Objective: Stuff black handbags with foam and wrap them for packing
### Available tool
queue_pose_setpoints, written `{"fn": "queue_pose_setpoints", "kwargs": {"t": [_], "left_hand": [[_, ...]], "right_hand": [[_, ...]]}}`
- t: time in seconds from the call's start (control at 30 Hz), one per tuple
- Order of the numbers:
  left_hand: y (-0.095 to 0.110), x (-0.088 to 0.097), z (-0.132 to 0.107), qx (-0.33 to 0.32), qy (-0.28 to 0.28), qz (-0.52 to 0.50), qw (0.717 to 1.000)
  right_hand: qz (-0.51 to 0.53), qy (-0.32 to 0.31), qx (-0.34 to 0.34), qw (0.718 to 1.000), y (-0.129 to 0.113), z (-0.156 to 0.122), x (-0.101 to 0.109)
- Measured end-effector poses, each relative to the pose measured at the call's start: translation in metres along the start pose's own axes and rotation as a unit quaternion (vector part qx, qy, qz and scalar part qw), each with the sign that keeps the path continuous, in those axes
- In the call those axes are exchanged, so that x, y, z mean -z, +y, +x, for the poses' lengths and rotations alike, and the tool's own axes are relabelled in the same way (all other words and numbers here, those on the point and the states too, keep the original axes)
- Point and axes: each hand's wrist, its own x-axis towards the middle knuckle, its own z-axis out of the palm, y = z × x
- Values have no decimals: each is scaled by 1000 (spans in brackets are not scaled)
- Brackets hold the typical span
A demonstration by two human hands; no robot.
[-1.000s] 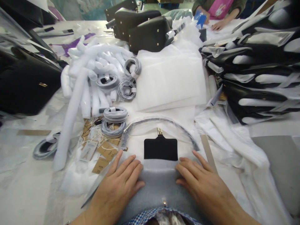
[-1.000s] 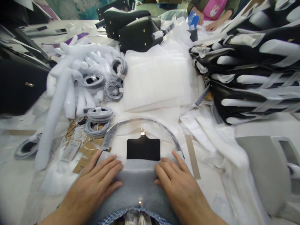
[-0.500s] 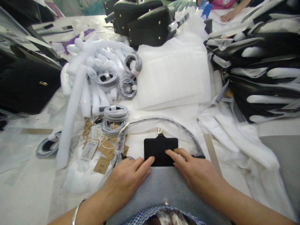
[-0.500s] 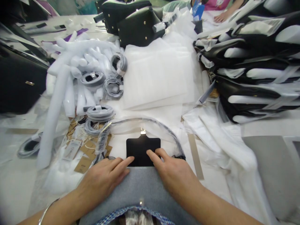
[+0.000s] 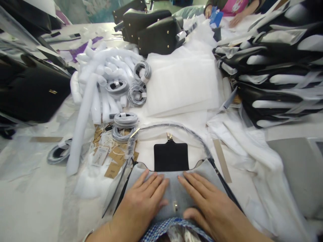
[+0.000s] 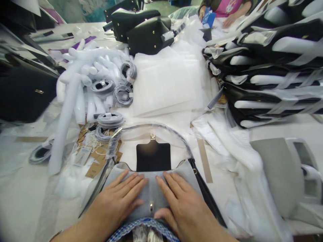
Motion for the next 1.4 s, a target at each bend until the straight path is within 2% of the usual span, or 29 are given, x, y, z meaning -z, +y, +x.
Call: {"fn": "queue_pose_setpoints", "kwargs": {"t": [0.1,0.17,0.27,0.43,0.6,0.67,0.8,0.93,1.0,1.07,1.2,1.3,1.4], "left_hand": [[10,4,-11,16,-73,-6,997],[14,3,-16,19,-93,-8,995],[16,-4,-22,11,-86,-13,996],[17,-13,-26,18,-61,-5,998],[19,-11,-25,14,-53,-3,998],[19,-11,-25,14,-54,-7,998],[17,-14,-26,16,-38,-25,999],[15,-17,-28,14,-29,-23,999],[15,-18,-29,11,-22,-17,1000],[15,-19,-30,8,-11,-12,1000],[16,-18,-30,0,9,-8,1000],[17,-16,-30,-4,21,-10,1000],[19,-14,-30,-4,27,-16,1000]], "right_hand": [[9,-43,-8,999,-7,-11,-2],[23,-56,-20,998,-8,-14,-6],[41,-56,-25,997,-7,-14,-13],[28,-19,-29,999,-12,-17,-20],[50,-30,-23,998,-12,-14,-7],[97,-28,-43,994,-8,-1,6],[116,25,-185,975,8,55,27],[101,1,-247,964,28,119,21],[108,-15,-270,957,36,138,15],[114,-17,-289,950,41,145,13],[148,-18,-269,952,35,133,24],[183,-23,-203,962,18,108,37],[194,-15,-122,973,1,74,39]]}}
